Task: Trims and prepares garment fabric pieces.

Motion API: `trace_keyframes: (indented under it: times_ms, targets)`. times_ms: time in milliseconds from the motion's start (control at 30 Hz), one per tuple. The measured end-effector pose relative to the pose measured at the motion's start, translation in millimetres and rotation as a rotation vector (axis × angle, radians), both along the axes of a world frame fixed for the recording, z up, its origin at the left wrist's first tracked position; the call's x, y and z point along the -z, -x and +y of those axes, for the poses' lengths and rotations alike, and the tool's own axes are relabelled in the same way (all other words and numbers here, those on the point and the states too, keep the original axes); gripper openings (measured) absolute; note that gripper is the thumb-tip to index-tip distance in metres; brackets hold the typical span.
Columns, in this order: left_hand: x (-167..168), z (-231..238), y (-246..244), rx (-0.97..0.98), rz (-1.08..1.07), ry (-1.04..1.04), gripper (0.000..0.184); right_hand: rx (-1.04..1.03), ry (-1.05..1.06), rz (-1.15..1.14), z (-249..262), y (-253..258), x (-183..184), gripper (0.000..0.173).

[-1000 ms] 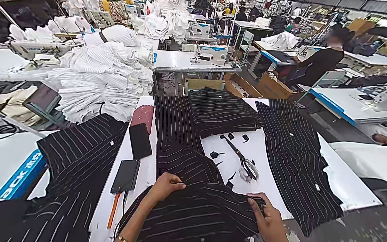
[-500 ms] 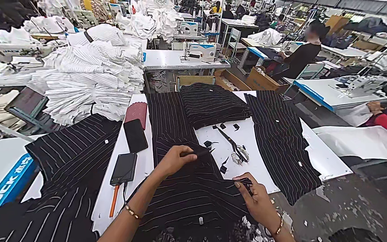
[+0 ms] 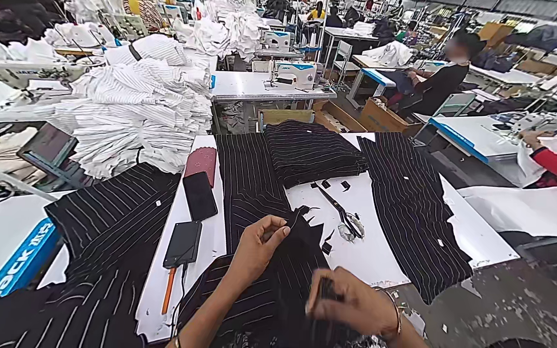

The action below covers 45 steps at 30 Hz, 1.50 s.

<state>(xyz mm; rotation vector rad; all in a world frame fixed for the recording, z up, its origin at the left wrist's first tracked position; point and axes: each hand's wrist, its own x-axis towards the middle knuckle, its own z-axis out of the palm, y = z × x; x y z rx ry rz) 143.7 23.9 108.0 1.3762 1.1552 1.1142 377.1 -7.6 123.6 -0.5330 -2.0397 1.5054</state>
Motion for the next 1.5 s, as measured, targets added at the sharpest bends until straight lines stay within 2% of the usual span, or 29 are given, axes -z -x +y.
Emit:
trace_keyframes:
  times_ms: [33,67,200,300,567,733,933,1000,1067,1133,1200,1267,1367,1433,1500]
  targets:
    - [-4.3,-7.6,-1.7,-0.034,-0.015,-0.043,0.012,-0.126,0.051,0.098,0.9,5.4,-6.2,0.025]
    - [-8.4,-16.3,-4.3,-0.054,-0.043,-0.081,0.011,-0.158,0.061,0.156,2.5,11.2,-10.6,0.023]
    - [-12.2,-42.9,-12.0,-0.057,-0.22,-0.184,0.013,0.278,-0.042,0.078,18.5,23.5,-13.9,0.016]
    - [-8.0,-47.9,-11.0,-0.088,-0.258,-0.205,0.015,0.406,0.025,0.063,25.6,25.0,-14.3,0.008]
    - [6.4,-47.1,-2.4,-0.047,-0.23,-0.296,0.017,0.412,0.078,-0.038,27.3,26.0,-11.7,0.019]
    - [10.4,-49.5,-4.7,-0.028,-0.211,-0.324,0.018,0.415,0.121,-0.02,21.8,24.1,-11.3,0.017]
    - [15.3,-54.7,-7.3,0.003,-0.136,-0.469,0.019,0.428,0.178,0.035,12.8,22.8,-7.2,0.014]
    - [17.2,-57.4,-11.3,-0.061,-0.111,-0.498,0.016,0.421,0.21,0.046,9.5,25.3,-6.3,0.02]
    - [16.1,-60.3,-13.7,-0.118,-0.103,-0.478,0.013,0.367,0.211,0.021,9.2,24.6,-8.2,0.033]
    - [11.1,-63.1,-15.4,-0.153,-0.126,-0.428,0.01,0.245,0.192,-0.016,12.6,18.9,-11.7,0.037]
    - [8.2,-64.8,-17.4,-0.181,-0.16,-0.387,0.009,0.181,0.148,-0.057,15.6,15.4,-15.2,0.022]
    - [8.5,-65.3,-20.2,-0.207,-0.195,-0.363,0.009,0.159,0.088,-0.117,18.7,15.3,-21.0,0.016]
    - [12.7,-61.9,-21.4,-0.257,-0.197,-0.369,0.009,0.157,-0.024,-0.256,26.0,14.2,-31.7,0.023]
    - [15.7,-59.1,-17.1,-0.279,-0.144,-0.393,0.01,0.171,-0.178,-0.339,31.4,11.1,-33.5,0.029]
    - [16.4,-55.9,-12.2,-0.28,-0.107,-0.417,0.011,0.172,-0.304,-0.355,37.2,6.1,-33.3,0.026]
